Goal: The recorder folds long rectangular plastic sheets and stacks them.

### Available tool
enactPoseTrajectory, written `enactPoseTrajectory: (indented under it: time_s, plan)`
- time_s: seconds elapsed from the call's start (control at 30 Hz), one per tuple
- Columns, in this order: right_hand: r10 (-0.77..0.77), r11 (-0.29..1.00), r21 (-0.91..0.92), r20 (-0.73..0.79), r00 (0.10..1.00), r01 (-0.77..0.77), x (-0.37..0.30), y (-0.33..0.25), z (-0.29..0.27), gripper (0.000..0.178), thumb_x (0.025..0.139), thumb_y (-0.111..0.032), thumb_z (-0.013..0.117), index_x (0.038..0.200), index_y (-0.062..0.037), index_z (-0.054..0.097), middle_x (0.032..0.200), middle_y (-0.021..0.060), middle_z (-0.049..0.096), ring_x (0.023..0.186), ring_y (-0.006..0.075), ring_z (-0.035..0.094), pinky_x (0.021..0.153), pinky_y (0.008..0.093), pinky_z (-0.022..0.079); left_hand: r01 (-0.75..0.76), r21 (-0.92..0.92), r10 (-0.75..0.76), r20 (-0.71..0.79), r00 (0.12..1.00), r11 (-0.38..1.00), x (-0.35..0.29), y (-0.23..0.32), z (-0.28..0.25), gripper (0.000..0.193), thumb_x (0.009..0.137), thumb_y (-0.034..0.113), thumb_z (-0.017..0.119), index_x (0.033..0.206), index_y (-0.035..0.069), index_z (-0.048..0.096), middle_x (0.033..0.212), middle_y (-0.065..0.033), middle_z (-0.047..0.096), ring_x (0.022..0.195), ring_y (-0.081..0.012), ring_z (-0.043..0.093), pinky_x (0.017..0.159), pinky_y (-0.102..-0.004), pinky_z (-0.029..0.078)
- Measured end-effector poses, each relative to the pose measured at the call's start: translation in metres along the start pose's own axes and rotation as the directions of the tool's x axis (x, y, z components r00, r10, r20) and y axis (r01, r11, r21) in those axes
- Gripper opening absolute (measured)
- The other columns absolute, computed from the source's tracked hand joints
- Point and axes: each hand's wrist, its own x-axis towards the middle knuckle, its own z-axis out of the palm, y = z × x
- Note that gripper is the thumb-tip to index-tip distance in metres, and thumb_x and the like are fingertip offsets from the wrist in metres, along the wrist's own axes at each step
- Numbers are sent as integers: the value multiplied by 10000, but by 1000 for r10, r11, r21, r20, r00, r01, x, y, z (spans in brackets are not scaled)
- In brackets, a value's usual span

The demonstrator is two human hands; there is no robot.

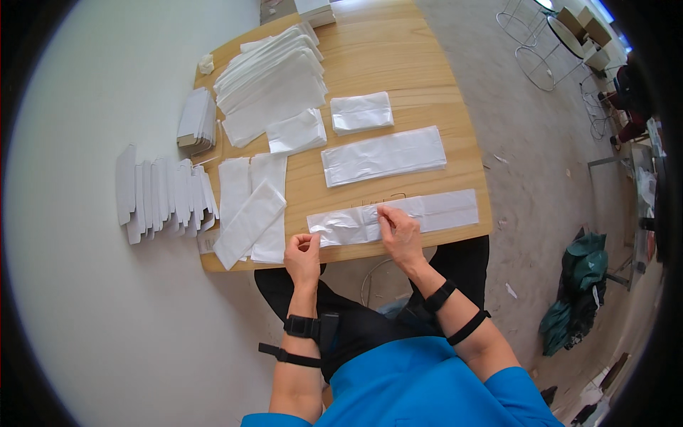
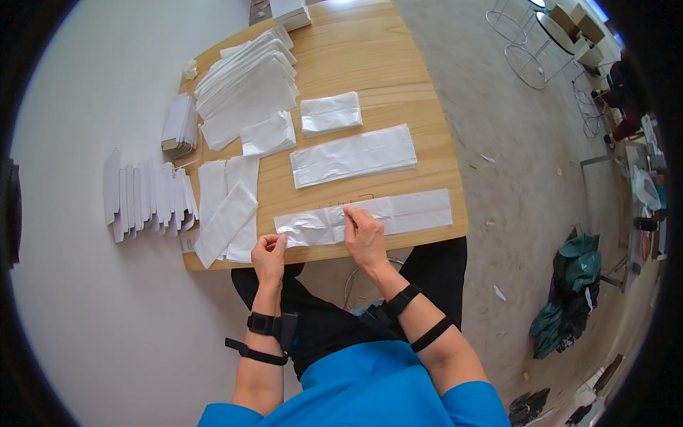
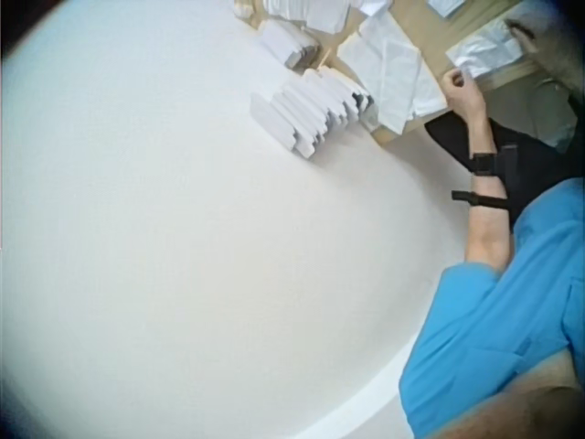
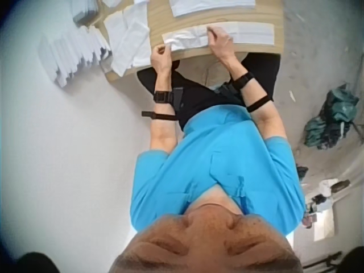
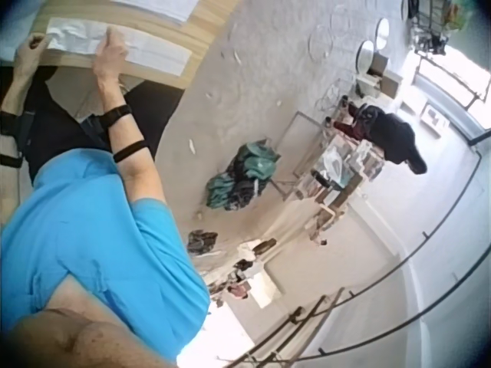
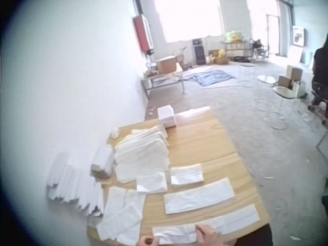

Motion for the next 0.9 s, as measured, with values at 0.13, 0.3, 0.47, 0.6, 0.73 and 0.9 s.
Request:
enactPoseTrajectory:
  time_s: [0.13,0.3,0.47,0.6,0.73,0.9]
  plan:
    - [75,996,59,-35,997,-73,-3,-16,-16,140,866,-53,597,973,22,647,874,158,655,724,241,633,661,319,496,-188,-200,195,18,981,962,-18,24,-1,163,811,140,722,840,20,616,744,-48,620,689,-127,583,678,-268,457]
    - [179,967,187,-3,984,-175,-13,-28,-35,191,882,-154,638,956,22,647,830,113,637,665,153,584,609,288,466,-383,-137,394,66,917,914,-47,66,20,160,841,122,712,904,33,596,783,-1,593,737,-89,545,720,-245,440]
    - [273,933,221,76,959,-283,-5,-56,-48,246,858,-233,677,893,9,656,790,86,648,648,125,583,594,272,467,-637,126,620,149,770,760,-69,80,47,142,784,135,717,828,81,594,762,-36,615,754,-218,591,777,-360,388]
    - [361,919,159,24,932,-360,-5,-39,-46,191,841,-193,672,833,-3,662,710,67,648,594,118,560,556,281,455,-770,123,740,217,636,626,-71,70,70,144,742,87,724,834,85,613,801,-43,628,792,-236,590,793,-368,395]
    - [423,904,105,-74,903,-414,-4,-18,-49,159,820,-164,681,797,-8,663,704,68,640,583,129,554,550,295,444,-823,112,771,299,562,556,-70,69,84,172,759,96,716,901,86,620,905,-47,648,896,-239,594,838,-372,396]
    - [409,910,-7,-143,901,-414,4,-9,-56,154,816,-154,675,783,-4,660,703,95,635,589,178,567,565,321,446,-869,113,790,372,487,482,-59,59,88,271,815,99,668,1081,71,620,1162,-61,615,1123,-234,549,988,-393,377]
